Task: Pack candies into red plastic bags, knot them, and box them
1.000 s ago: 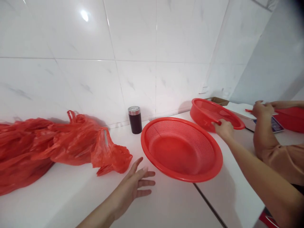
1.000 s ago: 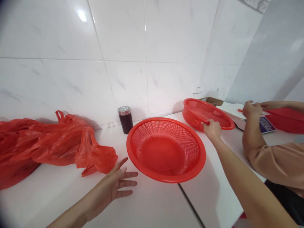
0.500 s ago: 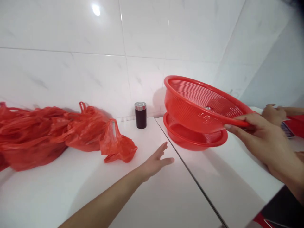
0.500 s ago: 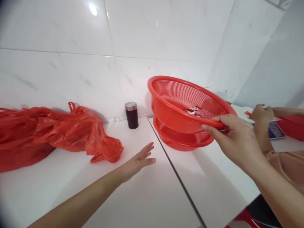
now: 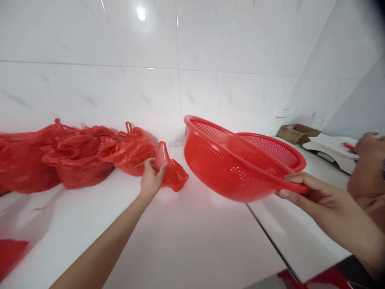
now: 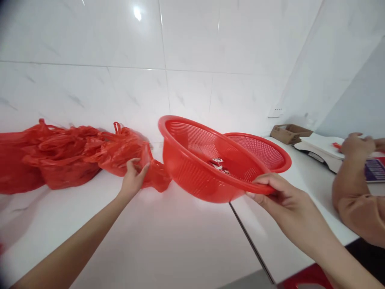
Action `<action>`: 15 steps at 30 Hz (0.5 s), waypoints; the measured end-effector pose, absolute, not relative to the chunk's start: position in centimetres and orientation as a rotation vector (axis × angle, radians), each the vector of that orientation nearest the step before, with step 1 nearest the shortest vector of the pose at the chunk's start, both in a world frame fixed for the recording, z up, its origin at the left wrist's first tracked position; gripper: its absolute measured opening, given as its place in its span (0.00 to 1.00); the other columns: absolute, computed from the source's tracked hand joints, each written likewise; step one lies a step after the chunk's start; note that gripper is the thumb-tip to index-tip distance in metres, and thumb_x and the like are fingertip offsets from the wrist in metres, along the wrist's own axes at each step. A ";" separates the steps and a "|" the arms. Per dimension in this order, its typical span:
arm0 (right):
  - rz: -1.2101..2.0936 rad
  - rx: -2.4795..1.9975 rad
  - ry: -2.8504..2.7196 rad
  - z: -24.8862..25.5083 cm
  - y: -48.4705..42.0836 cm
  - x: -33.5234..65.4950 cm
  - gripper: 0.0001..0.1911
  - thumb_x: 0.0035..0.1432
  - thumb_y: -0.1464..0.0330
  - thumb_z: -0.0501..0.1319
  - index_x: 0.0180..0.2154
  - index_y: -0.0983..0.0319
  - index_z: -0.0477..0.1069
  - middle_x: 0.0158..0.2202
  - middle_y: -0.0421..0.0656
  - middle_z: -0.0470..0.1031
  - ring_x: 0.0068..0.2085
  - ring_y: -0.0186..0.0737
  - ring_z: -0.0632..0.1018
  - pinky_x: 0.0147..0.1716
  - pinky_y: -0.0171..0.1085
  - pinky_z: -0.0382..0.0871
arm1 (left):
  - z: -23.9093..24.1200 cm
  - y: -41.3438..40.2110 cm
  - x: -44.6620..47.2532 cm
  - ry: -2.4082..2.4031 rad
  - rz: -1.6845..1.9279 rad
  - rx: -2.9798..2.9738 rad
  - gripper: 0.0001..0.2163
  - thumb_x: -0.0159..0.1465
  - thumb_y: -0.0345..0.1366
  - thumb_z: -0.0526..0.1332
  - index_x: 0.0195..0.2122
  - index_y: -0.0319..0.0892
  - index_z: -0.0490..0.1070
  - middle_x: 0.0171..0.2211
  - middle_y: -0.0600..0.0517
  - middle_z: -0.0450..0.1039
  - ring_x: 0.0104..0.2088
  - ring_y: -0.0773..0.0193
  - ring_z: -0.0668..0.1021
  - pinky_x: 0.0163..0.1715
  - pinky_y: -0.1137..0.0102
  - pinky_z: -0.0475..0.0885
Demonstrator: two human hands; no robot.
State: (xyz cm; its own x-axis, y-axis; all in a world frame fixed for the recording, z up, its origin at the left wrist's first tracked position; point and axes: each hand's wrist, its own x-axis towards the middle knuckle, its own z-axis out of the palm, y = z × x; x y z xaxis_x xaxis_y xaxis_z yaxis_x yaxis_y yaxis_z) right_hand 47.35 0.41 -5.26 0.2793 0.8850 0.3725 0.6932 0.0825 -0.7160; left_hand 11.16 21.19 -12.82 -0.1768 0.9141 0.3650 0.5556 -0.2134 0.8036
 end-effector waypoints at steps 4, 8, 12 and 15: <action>0.099 -1.644 -1.543 -6.7 1.2 46.4 0.14 0.56 0.54 0.61 0.38 0.56 0.72 0.40 0.44 0.74 0.41 0.46 0.75 0.39 0.41 0.70 | -12.5 22.7 12.4 1.750 1.083 1.741 0.19 0.56 0.51 0.62 0.42 0.44 0.69 0.31 0.44 0.76 0.37 0.45 0.78 0.39 0.57 0.66; 0.160 -1.730 -1.634 -9.7 1.9 46.1 0.15 0.59 0.55 0.57 0.42 0.58 0.71 0.43 0.47 0.73 0.43 0.46 0.76 0.43 0.44 0.72 | -12.4 21.4 11.2 1.620 1.031 1.795 0.09 0.55 0.45 0.62 0.26 0.45 0.71 0.27 0.49 0.77 0.34 0.52 0.78 0.37 0.63 0.67; 0.297 -1.897 -1.787 -10.7 2.0 46.3 0.22 0.58 0.51 0.58 0.49 0.56 0.71 0.50 0.48 0.71 0.44 0.48 0.77 0.42 0.46 0.74 | -12.3 18.4 8.5 1.467 1.143 1.749 0.11 0.59 0.46 0.58 0.29 0.44 0.72 0.30 0.51 0.76 0.33 0.58 0.76 0.35 0.68 0.67; 0.298 -1.930 -1.878 -9.0 1.8 44.9 0.27 0.57 0.50 0.59 0.56 0.50 0.65 0.60 0.47 0.64 0.40 0.47 0.80 0.39 0.46 0.76 | -11.9 15.8 7.3 1.394 1.224 1.662 0.15 0.61 0.49 0.58 0.33 0.42 0.70 0.30 0.52 0.74 0.32 0.61 0.75 0.35 0.69 0.68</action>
State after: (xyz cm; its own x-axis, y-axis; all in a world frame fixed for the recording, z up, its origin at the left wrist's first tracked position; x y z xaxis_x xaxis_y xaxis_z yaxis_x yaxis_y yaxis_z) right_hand 44.90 1.80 -9.01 0.0598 0.9882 0.1407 0.8961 0.0089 -0.4437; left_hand 7.28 15.80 -11.91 0.0038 0.9683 0.2497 0.3727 -0.2330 0.8982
